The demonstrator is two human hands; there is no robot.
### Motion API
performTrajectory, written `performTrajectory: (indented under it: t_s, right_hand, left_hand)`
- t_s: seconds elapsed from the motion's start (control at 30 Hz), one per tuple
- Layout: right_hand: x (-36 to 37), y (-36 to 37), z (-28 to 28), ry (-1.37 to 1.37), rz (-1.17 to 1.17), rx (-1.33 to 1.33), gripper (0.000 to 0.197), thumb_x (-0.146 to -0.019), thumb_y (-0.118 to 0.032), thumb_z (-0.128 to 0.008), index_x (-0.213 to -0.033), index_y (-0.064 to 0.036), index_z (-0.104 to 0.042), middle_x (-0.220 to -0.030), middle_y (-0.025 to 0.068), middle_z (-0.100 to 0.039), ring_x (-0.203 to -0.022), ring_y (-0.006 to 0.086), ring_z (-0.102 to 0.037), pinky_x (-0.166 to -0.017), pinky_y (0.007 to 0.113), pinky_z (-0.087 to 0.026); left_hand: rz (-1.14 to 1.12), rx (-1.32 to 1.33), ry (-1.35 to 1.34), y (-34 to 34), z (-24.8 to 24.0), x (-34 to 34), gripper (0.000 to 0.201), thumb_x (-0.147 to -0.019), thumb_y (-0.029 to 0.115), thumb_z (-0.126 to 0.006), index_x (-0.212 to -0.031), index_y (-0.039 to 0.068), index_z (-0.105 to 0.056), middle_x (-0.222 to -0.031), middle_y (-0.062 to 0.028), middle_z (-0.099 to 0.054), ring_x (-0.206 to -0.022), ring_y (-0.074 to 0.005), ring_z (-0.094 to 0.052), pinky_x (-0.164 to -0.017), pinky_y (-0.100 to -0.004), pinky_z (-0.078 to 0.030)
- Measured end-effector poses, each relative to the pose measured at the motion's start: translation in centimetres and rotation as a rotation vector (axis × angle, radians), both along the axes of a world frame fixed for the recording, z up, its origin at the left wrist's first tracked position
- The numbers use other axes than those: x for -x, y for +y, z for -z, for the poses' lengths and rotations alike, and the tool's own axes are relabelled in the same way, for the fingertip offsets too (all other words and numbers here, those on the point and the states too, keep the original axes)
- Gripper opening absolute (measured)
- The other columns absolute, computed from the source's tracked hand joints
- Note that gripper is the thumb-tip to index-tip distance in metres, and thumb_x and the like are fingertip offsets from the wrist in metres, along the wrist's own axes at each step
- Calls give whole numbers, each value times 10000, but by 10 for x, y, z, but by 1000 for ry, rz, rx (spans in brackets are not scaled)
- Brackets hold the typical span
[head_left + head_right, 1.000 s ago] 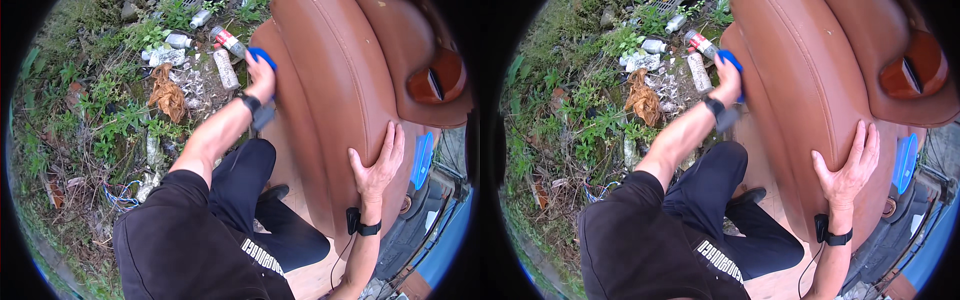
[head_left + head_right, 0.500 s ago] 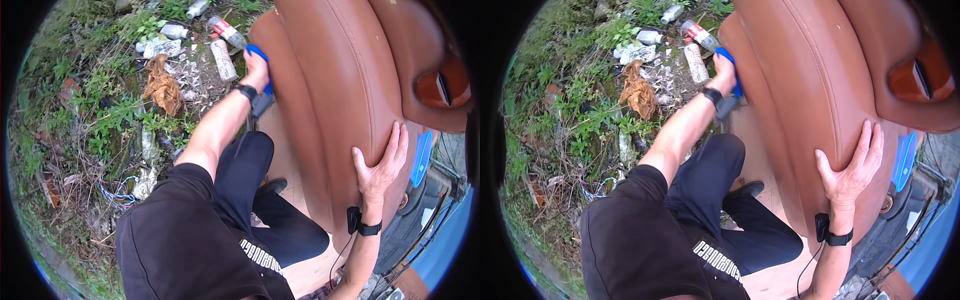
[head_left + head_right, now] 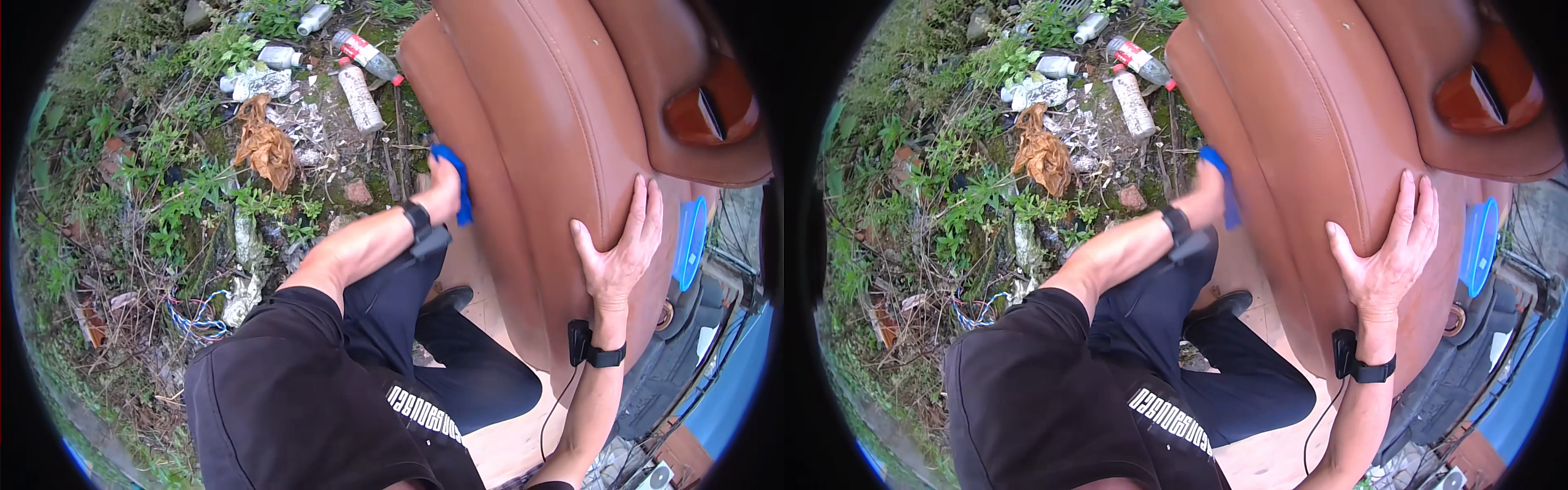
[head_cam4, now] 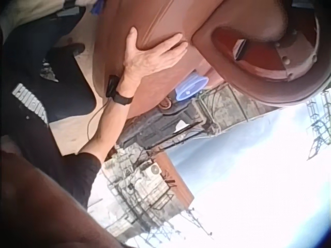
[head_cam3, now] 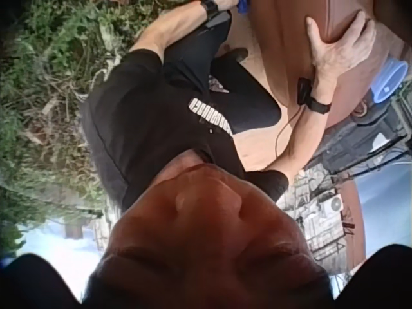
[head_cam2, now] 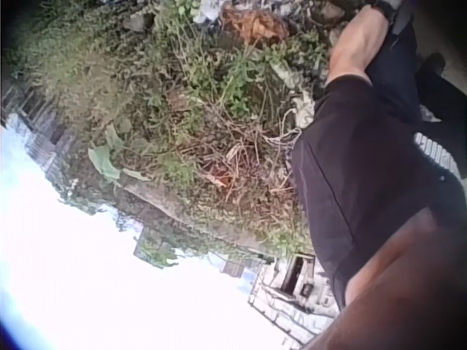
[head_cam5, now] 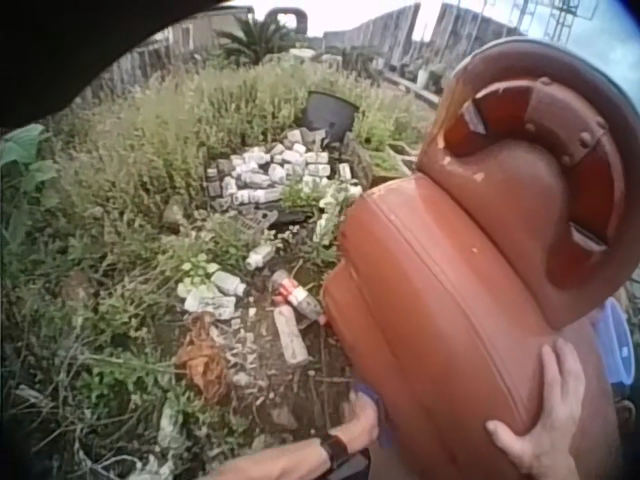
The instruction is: The recorder is cleaning a brown leather sofa using a blue cloth and water from a bowl.
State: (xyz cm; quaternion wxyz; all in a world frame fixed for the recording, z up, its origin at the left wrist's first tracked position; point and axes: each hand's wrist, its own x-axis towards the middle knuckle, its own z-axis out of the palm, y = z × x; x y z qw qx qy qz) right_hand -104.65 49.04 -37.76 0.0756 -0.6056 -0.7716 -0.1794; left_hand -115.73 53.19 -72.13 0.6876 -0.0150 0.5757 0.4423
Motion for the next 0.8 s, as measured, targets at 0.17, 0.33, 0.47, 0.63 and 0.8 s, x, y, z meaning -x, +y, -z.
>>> performTrajectory:
  t_s: [0.17,0.33,0.47,0.63,0.8]
  right_hand:
    - [0,-4,-4,-1,18,8,1006,-731,-401,-870,-1582,-107,-420,-1596,196,-414,-1454,396,-409,-1203,519,-325]
    - [10,6,6,42,-31,-2,1007,-723,-448,-867,-1572,-114,-440,-1588,197,-421,-1448,396,-416,-1194,526,-336]
    - [-3,-4,0,-3,14,-17,1008,-713,-496,-866,-1559,-122,-464,-1576,196,-432,-1437,395,-429,-1185,534,-349]
    - [6,2,5,33,-15,-20,1014,-713,-488,-870,-1565,-130,-454,-1574,198,-431,-1438,397,-422,-1184,537,-349]
    - [-2,-6,0,-9,24,-15,1019,-718,-478,-868,-1573,-129,-439,-1580,195,-422,-1441,397,-412,-1188,535,-341]
  left_hand:
    - [-39,98,-135,13,10,-1,752,-1078,589,-329,-1617,68,-272,-1586,-189,-434,-1430,-328,-449,-1184,-463,-361]
    - [-146,-202,-510,118,97,85,657,-1067,570,-330,-1367,50,-596,-1379,-166,-639,-1245,-349,-607,-1104,-562,-453]
    - [-192,-97,-411,173,73,93,636,-998,605,-459,-1333,92,-630,-1385,-171,-653,-1236,-381,-623,-1121,-600,-441]
    - [-261,-134,-140,148,89,90,673,-1024,615,-417,-1406,74,-538,-1422,-173,-598,-1280,-342,-577,-1104,-534,-441]
    - [-158,72,83,18,-13,-9,728,-1069,595,-347,-1594,93,-302,-1557,-229,-452,-1427,-377,-445,-1192,-460,-345]
